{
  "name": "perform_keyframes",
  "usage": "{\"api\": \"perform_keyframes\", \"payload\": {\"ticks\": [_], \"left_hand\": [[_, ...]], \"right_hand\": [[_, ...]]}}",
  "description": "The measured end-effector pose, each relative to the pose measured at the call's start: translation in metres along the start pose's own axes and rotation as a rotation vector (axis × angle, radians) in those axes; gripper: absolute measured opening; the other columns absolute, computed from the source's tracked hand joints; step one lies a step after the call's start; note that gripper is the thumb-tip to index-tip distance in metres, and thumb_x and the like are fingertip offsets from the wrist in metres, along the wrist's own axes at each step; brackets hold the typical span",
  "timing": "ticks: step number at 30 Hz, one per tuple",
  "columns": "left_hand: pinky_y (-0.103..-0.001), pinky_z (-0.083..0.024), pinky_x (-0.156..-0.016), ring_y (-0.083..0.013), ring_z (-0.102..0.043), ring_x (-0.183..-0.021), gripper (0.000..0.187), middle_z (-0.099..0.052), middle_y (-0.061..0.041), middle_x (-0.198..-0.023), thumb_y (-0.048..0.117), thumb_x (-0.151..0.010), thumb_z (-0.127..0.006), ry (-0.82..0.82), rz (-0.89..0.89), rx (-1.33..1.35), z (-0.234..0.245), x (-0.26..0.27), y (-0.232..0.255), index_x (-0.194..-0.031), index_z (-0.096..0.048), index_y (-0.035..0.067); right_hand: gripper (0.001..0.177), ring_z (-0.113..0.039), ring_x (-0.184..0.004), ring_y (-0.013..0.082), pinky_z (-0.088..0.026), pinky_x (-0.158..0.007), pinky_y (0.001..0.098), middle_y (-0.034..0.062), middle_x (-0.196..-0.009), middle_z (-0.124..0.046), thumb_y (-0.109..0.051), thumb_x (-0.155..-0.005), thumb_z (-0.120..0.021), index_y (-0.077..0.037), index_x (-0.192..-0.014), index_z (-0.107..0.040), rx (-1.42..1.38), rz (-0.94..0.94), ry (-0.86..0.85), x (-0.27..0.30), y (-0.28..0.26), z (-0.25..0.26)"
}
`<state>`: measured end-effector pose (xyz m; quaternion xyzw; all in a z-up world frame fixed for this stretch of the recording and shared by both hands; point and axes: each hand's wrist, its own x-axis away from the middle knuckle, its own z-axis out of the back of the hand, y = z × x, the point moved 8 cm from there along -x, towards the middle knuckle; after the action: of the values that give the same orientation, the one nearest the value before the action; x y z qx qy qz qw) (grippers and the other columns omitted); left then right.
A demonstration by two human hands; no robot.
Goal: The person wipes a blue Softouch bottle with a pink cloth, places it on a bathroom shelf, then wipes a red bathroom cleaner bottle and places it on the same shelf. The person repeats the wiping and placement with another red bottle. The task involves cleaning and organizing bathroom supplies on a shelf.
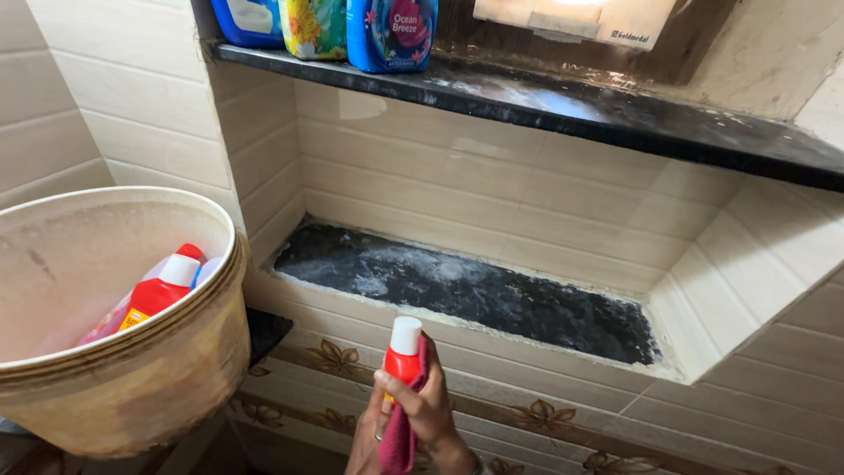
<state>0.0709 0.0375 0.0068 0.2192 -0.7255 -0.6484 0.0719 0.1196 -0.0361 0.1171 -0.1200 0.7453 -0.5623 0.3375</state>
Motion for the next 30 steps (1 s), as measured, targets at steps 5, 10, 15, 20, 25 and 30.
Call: {"api": "perform_keyframes", "payload": {"ticks": [5,10,15,20,25,30], "left_hand": [[-0.041,-0.038,-0.115,-0.0358,-0.046,-0.146,0.083,-0.043,-0.029,-0.159,0.046,-0.102,-0.054,-0.005,-0.479,-0.401,0.014,-0.009,0.01,-0.164,-0.018,0.003],[-0.042,-0.047,-0.108,-0.0279,-0.066,-0.127,0.11,-0.064,-0.021,-0.136,0.035,-0.079,-0.078,-0.078,-0.186,-0.02,0.023,-0.024,-0.023,-0.161,-0.008,0.012],[-0.042,-0.04,-0.116,-0.0288,-0.059,-0.137,0.088,-0.06,-0.021,-0.146,0.012,-0.079,-0.082,-0.48,0.005,0.428,0.012,-0.012,-0.015,-0.154,-0.04,-0.004],[-0.039,-0.042,-0.117,-0.0217,-0.061,-0.136,0.093,-0.062,-0.013,-0.146,0.012,-0.074,-0.083,-0.257,0.199,0.357,0.01,-0.01,-0.032,-0.157,-0.042,0.005],[-0.041,-0.05,-0.108,-0.0233,-0.07,-0.125,0.088,-0.071,-0.017,-0.134,0.014,-0.07,-0.089,-0.234,-0.012,0.224,0.005,0.0,-0.024,-0.146,-0.047,0.001],[-0.035,-0.067,-0.08,-0.0213,-0.086,-0.088,0.081,-0.081,-0.012,-0.096,0.026,-0.057,-0.101,0.074,-0.061,-0.305,0.028,0.024,-0.025,-0.129,-0.067,0.01]], "right_hand": [[0.063,-0.065,-0.105,0.0186,-0.052,-0.096,0.0337,0.0098,-0.115,-0.066,-0.014,-0.076,-0.075,-0.001,-0.134,-0.055,-0.228,-0.055,-0.086,-0.018,-0.007,0.012],[0.062,-0.065,-0.105,0.0224,-0.053,-0.095,0.0382,0.0129,-0.117,-0.066,-0.016,-0.073,-0.075,0.003,-0.129,-0.057,-0.317,-0.019,-0.15,-0.02,-0.03,0.007],[0.066,-0.067,-0.107,0.0266,-0.054,-0.097,0.0407,0.0159,-0.116,-0.066,-0.023,-0.065,-0.076,0.0,-0.124,-0.058,-0.493,-0.144,-0.233,-0.016,-0.043,-0.002],[0.064,-0.066,-0.113,0.0272,-0.053,-0.103,0.0423,0.0169,-0.117,-0.066,-0.023,-0.067,-0.077,0.002,-0.123,-0.058,-0.51,-0.172,-0.298,-0.01,-0.048,-0.011],[0.057,-0.068,-0.111,0.0271,-0.054,-0.101,0.0417,0.0193,-0.114,-0.069,-0.02,-0.072,-0.078,0.003,-0.12,-0.06,-0.511,-0.196,-0.281,-0.009,-0.045,-0.002],[0.049,-0.072,-0.102,0.0256,-0.058,-0.093,0.0409,0.0167,-0.107,-0.073,-0.011,-0.068,-0.082,0.002,-0.113,-0.065,-0.341,-0.156,-0.21,-0.004,-0.034,0.021]]}}
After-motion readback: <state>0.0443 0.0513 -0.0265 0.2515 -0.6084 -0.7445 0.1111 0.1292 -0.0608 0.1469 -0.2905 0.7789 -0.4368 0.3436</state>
